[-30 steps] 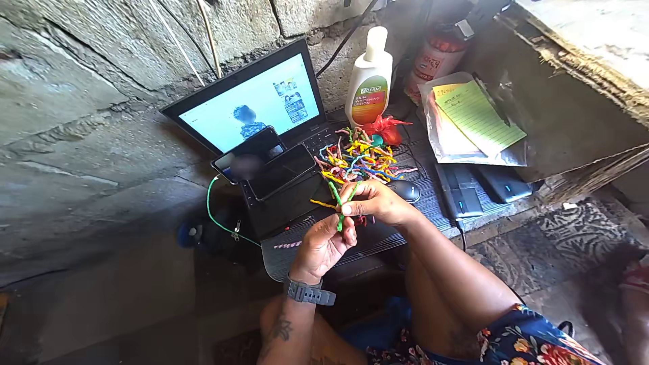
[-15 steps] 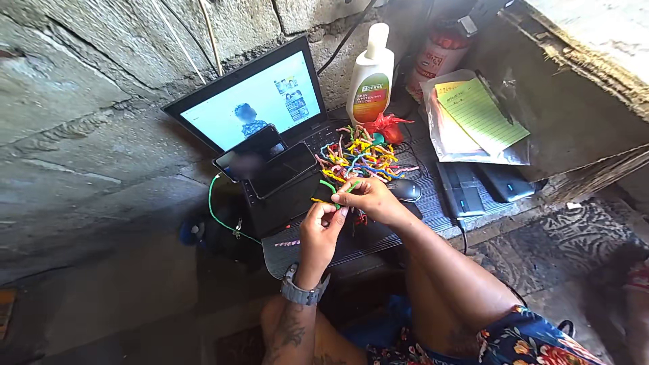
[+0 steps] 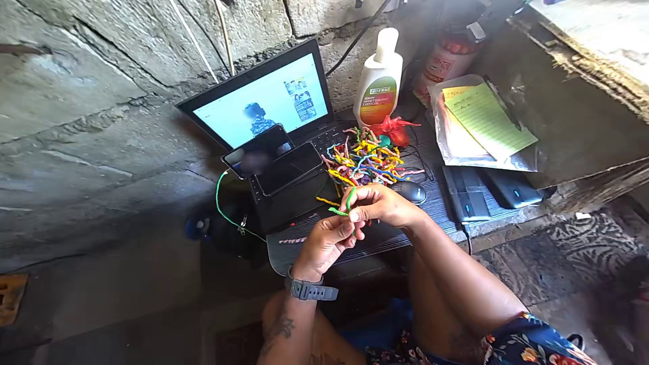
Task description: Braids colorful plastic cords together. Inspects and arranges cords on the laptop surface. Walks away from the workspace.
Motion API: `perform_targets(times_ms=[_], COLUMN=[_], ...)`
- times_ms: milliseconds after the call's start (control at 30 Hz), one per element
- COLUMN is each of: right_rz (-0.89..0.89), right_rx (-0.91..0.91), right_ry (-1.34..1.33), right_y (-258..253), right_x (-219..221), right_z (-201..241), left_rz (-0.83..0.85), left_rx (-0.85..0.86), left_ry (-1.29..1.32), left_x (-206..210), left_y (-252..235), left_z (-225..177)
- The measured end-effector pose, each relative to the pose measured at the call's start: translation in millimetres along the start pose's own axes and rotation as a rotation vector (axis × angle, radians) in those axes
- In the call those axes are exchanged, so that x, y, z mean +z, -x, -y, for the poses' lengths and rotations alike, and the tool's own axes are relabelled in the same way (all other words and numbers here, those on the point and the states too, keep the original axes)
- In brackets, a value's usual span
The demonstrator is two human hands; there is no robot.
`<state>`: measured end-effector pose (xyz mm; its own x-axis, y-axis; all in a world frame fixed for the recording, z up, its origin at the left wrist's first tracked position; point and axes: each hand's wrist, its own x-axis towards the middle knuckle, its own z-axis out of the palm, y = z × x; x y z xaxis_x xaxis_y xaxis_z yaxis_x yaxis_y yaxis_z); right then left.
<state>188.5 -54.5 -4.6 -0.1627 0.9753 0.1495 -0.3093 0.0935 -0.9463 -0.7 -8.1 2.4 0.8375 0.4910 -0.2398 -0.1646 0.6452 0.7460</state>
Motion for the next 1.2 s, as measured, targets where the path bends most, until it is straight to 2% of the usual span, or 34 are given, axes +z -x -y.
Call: perform_targets(times_ms=[133,200,267,333,400,467,600,733,833,867,933,1000,1067,1200], right_rz=[-0.119,-0.204,-0.312,-0.425,-0.480,-0.452,-0.231,-0.204,-0.302,-0.347,-0.431,-0.492,-0.496,-0.446], right_rx=[-0.102,-0.135,-0.119,-0.049,0.034,0.096,0.100,0.003,-0.035,-0.032,-0.001,0.042,0.060,0.115], right_ry=[0.154,0.229,0.313,0.401,0.435,0.372,0.062,0.055,0.112,0.126,0.138,0.132,0.133,0.134], right_y=[0,0,-2,-5,-6,-6,-2,-2,-2,-3,-5,-7,-7,-5], right_x=[2,5,10,16,19,17,8,10,15,16,20,23,23,20], right_z=[-3,-4,-6,-10,-10,-7,-3,-4,-6,-7,-9,-9,-10,-4], left_rz=[0.013,-0.063,-0.215,-0.397,-0.493,-0.472,-0.296,-0.203,-0.252,-0.311,-0.484,-0.588,-0.567,-0.377], left_rx=[0.040,0.127,0.292,0.467,0.530,0.483,0.238,0.138,0.256,0.361,0.621,0.762,0.715,0.398], left_ry=[0.035,-0.058,-0.394,-0.868,-1.094,-0.980,-0.422,-0.269,-0.362,-0.515,-0.980,-1.263,-1.250,-0.769], left_x=[1,3,4,1,1,2,7,9,9,8,7,9,9,6], left_y=[-2,-3,-3,-5,-6,-6,1,5,3,2,-1,-3,-3,0], left_z=[2,1,3,7,12,12,-4,-9,-3,0,9,14,15,6])
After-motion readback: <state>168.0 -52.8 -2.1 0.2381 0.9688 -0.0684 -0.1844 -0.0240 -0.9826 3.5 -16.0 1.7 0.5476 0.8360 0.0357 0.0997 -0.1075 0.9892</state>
